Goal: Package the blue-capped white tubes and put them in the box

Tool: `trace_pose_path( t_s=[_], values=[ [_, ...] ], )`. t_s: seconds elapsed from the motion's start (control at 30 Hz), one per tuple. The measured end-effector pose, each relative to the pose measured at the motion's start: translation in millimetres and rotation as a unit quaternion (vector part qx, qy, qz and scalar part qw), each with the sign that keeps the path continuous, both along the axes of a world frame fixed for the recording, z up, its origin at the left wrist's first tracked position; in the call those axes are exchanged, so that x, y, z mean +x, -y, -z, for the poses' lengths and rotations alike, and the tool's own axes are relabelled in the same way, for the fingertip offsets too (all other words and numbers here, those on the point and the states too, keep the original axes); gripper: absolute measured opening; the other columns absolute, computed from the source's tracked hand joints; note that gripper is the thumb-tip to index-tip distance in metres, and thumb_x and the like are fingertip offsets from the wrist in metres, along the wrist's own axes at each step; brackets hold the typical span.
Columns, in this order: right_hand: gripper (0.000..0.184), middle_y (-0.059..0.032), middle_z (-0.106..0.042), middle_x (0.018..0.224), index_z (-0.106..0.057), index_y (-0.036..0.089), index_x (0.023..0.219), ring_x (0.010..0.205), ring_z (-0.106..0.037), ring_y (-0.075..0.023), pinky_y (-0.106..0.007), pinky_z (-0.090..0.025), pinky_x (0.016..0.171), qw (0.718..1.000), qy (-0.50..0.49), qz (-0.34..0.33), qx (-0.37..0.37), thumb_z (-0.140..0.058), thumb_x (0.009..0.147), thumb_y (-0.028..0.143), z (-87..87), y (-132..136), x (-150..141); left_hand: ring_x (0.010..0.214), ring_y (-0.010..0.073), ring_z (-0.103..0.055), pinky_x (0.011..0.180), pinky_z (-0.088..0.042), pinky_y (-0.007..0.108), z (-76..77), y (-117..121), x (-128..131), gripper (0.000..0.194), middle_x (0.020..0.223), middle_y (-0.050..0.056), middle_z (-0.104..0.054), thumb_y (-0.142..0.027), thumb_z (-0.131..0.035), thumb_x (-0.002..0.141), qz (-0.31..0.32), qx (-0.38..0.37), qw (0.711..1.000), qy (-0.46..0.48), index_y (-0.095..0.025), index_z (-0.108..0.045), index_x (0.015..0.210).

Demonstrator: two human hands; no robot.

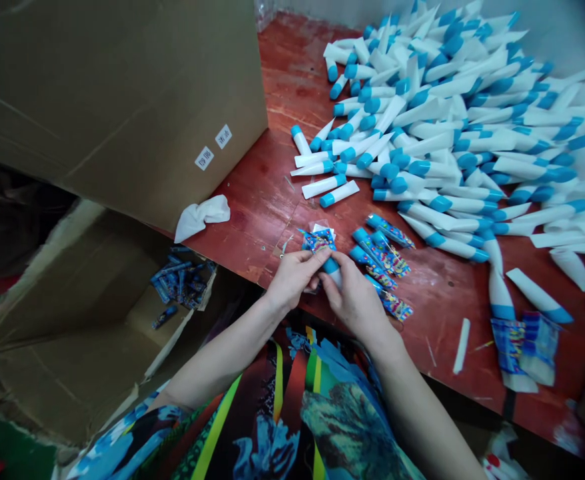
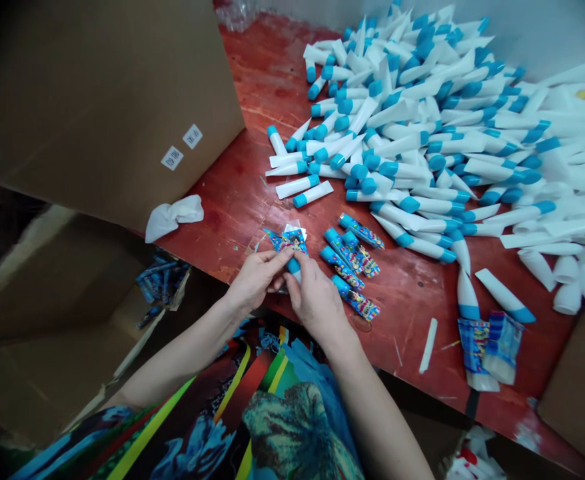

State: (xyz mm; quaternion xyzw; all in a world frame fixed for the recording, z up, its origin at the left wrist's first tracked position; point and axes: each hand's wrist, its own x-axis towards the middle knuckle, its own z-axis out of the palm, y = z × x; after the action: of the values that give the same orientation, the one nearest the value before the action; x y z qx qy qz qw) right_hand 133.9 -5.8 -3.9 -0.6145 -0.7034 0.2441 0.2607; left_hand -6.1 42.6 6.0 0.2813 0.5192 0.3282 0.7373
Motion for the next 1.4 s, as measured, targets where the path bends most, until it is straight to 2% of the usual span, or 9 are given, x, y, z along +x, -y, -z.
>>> trace_pose_path(
  t_s=[0.17, 0.27, 0.4, 0.6, 0.77, 0.87, 1.0, 1.27, 1.4],
  values=[
    [0.038, -0.0175, -0.074, 0.113, -0.059, 0.017, 0.131, 0.100, -0.075, -0.0343, -0.046, -0.061, 0.081, 0.999, 0.017, 0.048, -0.012, -0.048, 0.101, 0.039, 4.1, 1.4, -8.4, 0.041, 0.0052, -0.039, 0.041, -0.021, 0.020, 1.4, 6.5, 3.6, 0.053, 0.045, -0.005, -0.046, -0.062, -0.086, 0.070, -0.022, 0.013, 1.000, -0.005, -0.017, -0.059, 0.067],
    [0.037, -0.0154, -0.073, 0.115, -0.059, 0.021, 0.128, 0.101, -0.073, -0.0327, -0.046, -0.060, 0.085, 0.997, -0.035, 0.073, -0.005, -0.053, 0.099, 0.044, 2.4, 0.6, -5.6, 0.040, 0.0048, -0.037, 0.041, -0.021, 0.021, -0.4, 5.3, 2.4, 0.054, 0.045, -0.005, -0.046, -0.060, -0.090, 0.066, -0.020, 0.004, 1.000, 0.014, -0.016, -0.058, 0.067],
    [0.048, -0.0112, -0.070, 0.126, -0.052, 0.023, 0.139, 0.104, -0.071, -0.0265, -0.042, -0.059, 0.091, 0.986, -0.156, 0.014, -0.056, -0.060, 0.098, 0.048, -7.0, 6.0, 9.5, 0.040, 0.0038, -0.035, 0.042, -0.021, 0.022, -1.7, 3.6, -1.9, 0.053, 0.046, -0.006, -0.045, -0.059, -0.089, 0.069, -0.034, 0.005, 0.997, 0.072, -0.017, -0.056, 0.068],
    [0.050, -0.0012, -0.067, 0.081, -0.048, 0.022, 0.144, 0.067, -0.063, -0.0216, -0.036, -0.056, 0.064, 0.959, -0.254, 0.073, -0.106, -0.047, 0.105, 0.052, -6.7, 13.2, 11.6, 0.040, 0.0043, -0.036, 0.044, -0.021, 0.022, -2.9, 16.7, 3.8, 0.053, 0.045, -0.006, -0.046, -0.061, -0.086, 0.072, 0.030, -0.009, 0.994, 0.101, -0.016, -0.058, 0.071],
    [0.049, -0.0057, -0.072, 0.100, -0.057, 0.024, 0.140, 0.082, -0.068, -0.0218, -0.037, -0.059, 0.075, 0.950, -0.287, 0.048, -0.112, -0.054, 0.102, 0.055, -9.5, 14.0, 11.1, 0.041, 0.0050, -0.040, 0.042, -0.021, 0.021, -7.9, 5.2, 1.4, 0.051, 0.050, -0.006, -0.049, -0.060, -0.084, 0.074, 0.019, 0.006, 0.996, 0.086, -0.016, -0.060, 0.079],
    [0.059, -0.0034, -0.069, 0.093, -0.048, 0.027, 0.152, 0.074, -0.065, -0.0204, -0.036, -0.059, 0.068, 0.918, -0.350, 0.007, -0.186, -0.056, 0.101, 0.054, -10.8, 21.4, 16.3, 0.040, 0.0050, -0.039, 0.042, -0.022, 0.021, -7.5, -1.6, -0.3, 0.050, 0.049, -0.005, -0.050, -0.060, -0.084, 0.075, 0.010, -0.011, 0.994, 0.106, -0.016, -0.060, 0.079],
    [0.063, 0.0058, -0.057, 0.069, -0.042, 0.027, 0.153, 0.048, -0.050, -0.0144, -0.030, -0.045, 0.045, 0.872, -0.422, 0.020, -0.247, -0.059, 0.098, 0.053, -8.9, 20.2, 18.0, 0.042, 0.0046, -0.043, 0.044, -0.024, 0.020, -2.7, 5.0, 5.2, 0.051, 0.051, -0.004, -0.053, -0.056, -0.088, 0.071, 0.017, -0.026, 0.990, 0.138, -0.014, -0.061, 0.078],
    [0.051, 0.0057, -0.066, 0.065, -0.051, 0.022, 0.124, 0.041, -0.054, -0.0135, -0.027, -0.041, 0.042, 0.881, -0.417, 0.060, -0.217, -0.070, 0.088, 0.053, -10.9, 3.1, 15.7, 0.044, 0.0080, -0.047, 0.045, -0.021, 0.023, -5.2, 9.4, 12.0, 0.054, 0.050, -0.003, -0.050, -0.064, -0.085, 0.070, 0.065, -0.011, 0.991, 0.113, -0.015, -0.060, 0.070],
    [0.055, 0.0040, -0.068, 0.066, -0.053, 0.020, 0.128, 0.041, -0.052, -0.0138, -0.028, -0.042, 0.041, 0.909, -0.365, 0.097, -0.175, -0.069, 0.088, 0.054, -12.1, 7.8, 47.1, 0.047, 0.0090, -0.042, 0.049, -0.026, 0.024, -1.6, 0.6, -4.4, 0.043, 0.053, -0.003, -0.053, -0.057, -0.078, 0.079, 0.070, 0.068, 0.993, -0.063, -0.015, -0.070, 0.077]
  ],
)
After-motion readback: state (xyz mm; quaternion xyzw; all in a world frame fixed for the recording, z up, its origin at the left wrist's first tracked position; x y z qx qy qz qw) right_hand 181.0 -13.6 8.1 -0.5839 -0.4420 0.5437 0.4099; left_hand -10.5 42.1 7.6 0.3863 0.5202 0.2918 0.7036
